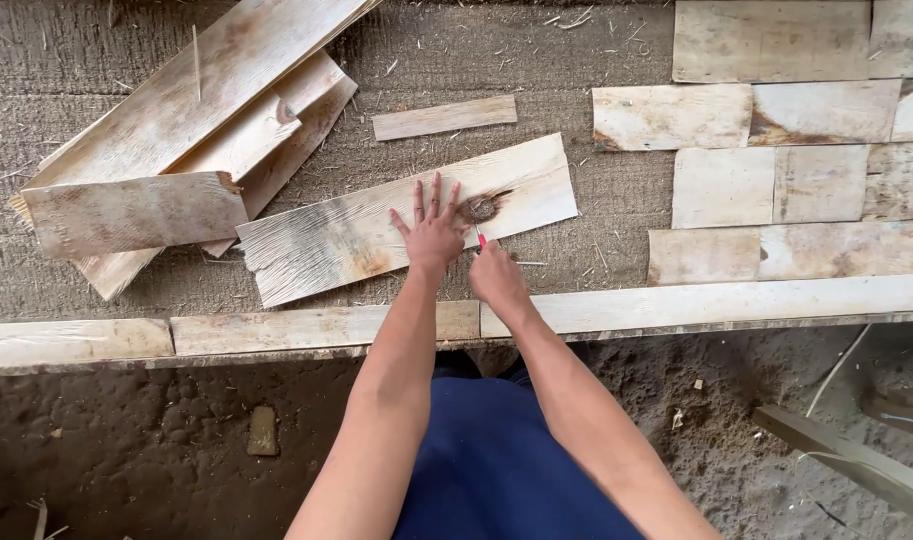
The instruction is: Arranging and marking thin wood pieces on a workbench to create a tiled pattern.
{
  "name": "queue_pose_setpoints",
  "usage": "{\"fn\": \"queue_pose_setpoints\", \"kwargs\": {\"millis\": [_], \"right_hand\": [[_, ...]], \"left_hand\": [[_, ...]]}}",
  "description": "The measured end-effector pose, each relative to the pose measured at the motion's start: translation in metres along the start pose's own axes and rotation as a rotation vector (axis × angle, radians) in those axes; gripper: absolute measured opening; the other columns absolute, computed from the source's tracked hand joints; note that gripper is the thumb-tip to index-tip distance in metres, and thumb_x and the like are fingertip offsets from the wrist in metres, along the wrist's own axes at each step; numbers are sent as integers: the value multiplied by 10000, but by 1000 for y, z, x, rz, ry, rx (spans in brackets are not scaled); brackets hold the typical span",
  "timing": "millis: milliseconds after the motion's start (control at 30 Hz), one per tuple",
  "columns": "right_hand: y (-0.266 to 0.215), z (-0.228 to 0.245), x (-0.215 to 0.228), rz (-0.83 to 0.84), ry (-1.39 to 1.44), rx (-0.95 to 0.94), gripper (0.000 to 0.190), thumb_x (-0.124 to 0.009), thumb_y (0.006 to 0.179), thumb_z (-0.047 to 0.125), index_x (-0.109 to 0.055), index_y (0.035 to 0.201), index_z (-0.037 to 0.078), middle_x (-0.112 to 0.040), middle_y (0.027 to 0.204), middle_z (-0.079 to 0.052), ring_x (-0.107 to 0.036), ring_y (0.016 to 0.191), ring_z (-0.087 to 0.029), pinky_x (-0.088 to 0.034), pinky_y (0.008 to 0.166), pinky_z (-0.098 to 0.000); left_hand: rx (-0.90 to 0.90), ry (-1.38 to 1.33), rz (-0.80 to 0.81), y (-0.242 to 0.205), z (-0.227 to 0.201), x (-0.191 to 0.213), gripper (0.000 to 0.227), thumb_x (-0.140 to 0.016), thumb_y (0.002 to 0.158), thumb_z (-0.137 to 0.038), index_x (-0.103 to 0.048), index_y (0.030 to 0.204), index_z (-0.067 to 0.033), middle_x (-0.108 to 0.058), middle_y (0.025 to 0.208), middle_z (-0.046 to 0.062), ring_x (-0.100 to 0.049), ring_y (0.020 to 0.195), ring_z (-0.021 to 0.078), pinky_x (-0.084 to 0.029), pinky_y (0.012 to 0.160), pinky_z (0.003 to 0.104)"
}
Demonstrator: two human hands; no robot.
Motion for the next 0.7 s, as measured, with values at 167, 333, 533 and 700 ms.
{"fn": "queue_pose_setpoints", "kwargs": {"millis": [167,333,533,700], "right_hand": [[-11,1,-2,-10,92,-2,388,-385,1053,204,-489,1234,-123,-661,1083,-416,-673,1041,-586,-570,820,-629],[-2,-6,-11,25,80,-15,434,-374,1065,286,-469,1243,-98,-658,1119,-407,-655,1088,-585,-546,853,-641],[-7,-19,-19,16,66,-51,407,-385,1070,275,-476,1262,-72,-656,1152,-396,-652,1116,-570,-549,873,-635],[-29,-5,-3,44,87,-45,451,-354,1057,291,-457,1287,-82,-648,1191,-400,-633,1152,-574,-522,919,-644]], "left_hand": [[-5,-2,-5,-4,-3,10,696,-396,1042,-537,-36,1626,-426,128,1711,-84,217,1538,226,53,1158,736],[-11,2,-4,-8,1,18,679,-376,1047,-530,-40,1627,-422,122,1712,-83,212,1541,227,42,1160,737],[-12,30,-10,-3,0,3,691,-377,1039,-568,-44,1628,-426,112,1713,-84,210,1536,223,33,1155,743],[6,9,1,0,2,1,724,-401,1013,-597,-26,1616,-460,147,1700,-127,210,1543,206,34,1166,737]]}}
Point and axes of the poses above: each hand's wrist, its own y-axis towards the middle knuckle, its own x-axis out of the back of the hand, z = x × y, the point moved 5 cm from there along y, towards the middle knuckle
